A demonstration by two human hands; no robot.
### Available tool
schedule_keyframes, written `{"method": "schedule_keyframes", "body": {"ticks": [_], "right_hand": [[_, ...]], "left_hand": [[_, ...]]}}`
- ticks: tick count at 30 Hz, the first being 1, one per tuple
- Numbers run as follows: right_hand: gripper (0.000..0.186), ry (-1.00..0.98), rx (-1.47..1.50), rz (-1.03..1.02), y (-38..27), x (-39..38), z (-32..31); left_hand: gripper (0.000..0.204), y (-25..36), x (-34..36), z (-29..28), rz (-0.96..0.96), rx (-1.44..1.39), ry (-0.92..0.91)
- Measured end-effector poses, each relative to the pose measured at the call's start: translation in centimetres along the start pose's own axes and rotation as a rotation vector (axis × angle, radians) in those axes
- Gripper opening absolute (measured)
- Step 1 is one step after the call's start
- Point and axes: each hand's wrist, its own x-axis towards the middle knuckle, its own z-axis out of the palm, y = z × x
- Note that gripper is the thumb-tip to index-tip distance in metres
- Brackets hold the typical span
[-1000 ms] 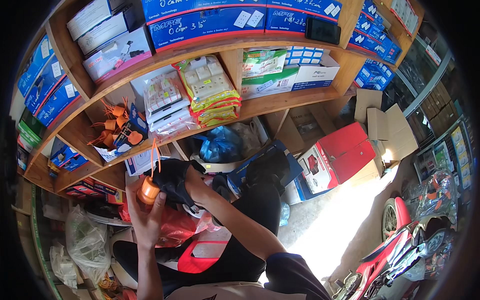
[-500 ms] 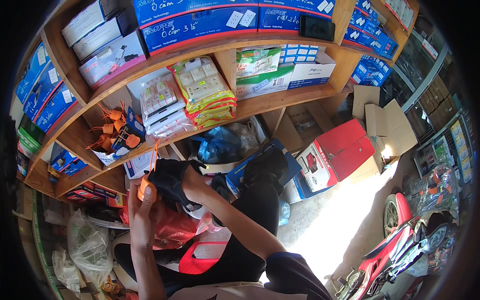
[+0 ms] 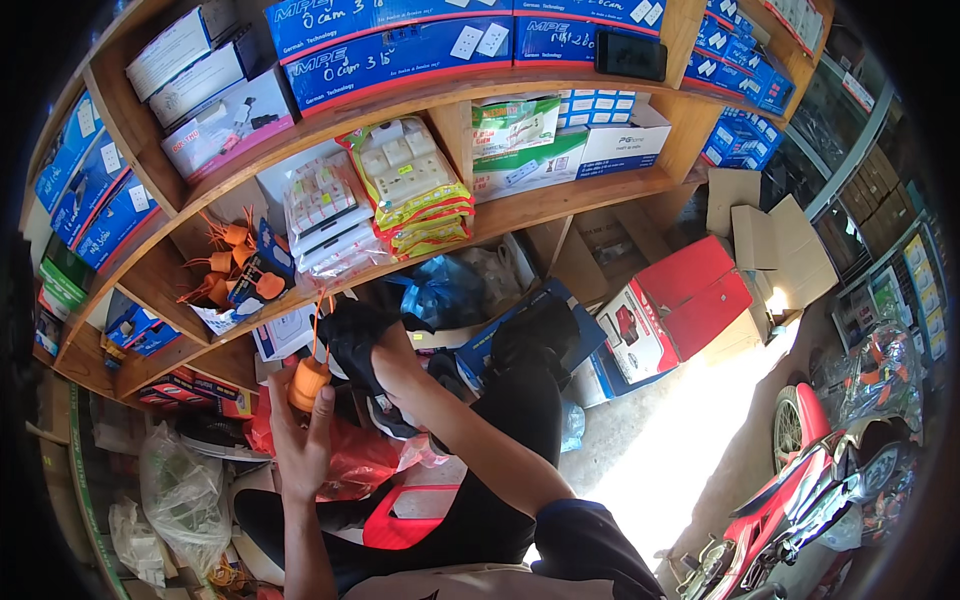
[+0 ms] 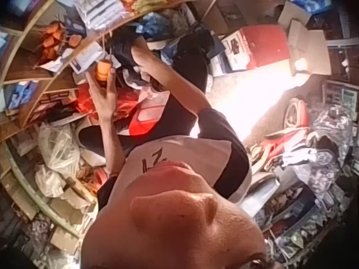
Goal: The recorder is sitting on the floor of a storage area, removing an orange plastic component from a black cloth bag and inspecting it.
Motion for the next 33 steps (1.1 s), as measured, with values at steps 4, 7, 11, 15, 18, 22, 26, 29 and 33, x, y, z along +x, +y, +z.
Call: {"method": "schedule_keyframes", "body": {"ticks": [4,7,11,15,18,22,26,29,33], "right_hand": [[0.023,0.052,0.036,-0.021,0.7,-0.1,0.2],[0.025,0.104,0.114,0.001,1.4,0.0,0.3],[0.024,0.114,0.080,-0.031,1.3,0.4,-0.3],[0.036,-0.004,0.071,-0.010,1.1,0.2,-0.5],[0.034,0.068,-0.084,-0.003,1.3,0.0,-0.2],[0.027,0.150,0.194,0.055,1.2,0.6,-0.6],[0.021,0.080,-0.148,-0.092,0.4,1.6,-1.6],[0.022,-0.214,-0.189,-0.056,0.6,1.4,-0.8],[0.024,-0.388,-0.662,-0.417,1.8,0.6,1.2]], "left_hand": [[0.036,-0.4,0.0,-0.2,-0.024,0.018,0.004],[0.036,-1.0,-0.1,-1.2,-0.052,0.053,-0.018],[0.034,-2.2,-0.3,-2.1,-0.154,-0.130,-0.087],[0.032,-3.6,-0.5,-2.5,-0.243,-0.315,-0.135],[0.031,-4.4,-0.8,-3.0,-0.260,-0.348,-0.135],[0.029,-5.0,-1.1,-3.8,-0.304,-0.345,-0.091],[0.036,-4.8,-1.0,-4.4,-0.447,-0.582,-0.041],[0.047,-4.1,-0.8,-4.0,-0.532,-0.957,-0.038],[0.052,-3.0,0.1,-3.2,-0.566,-1.180,-0.096]]}}
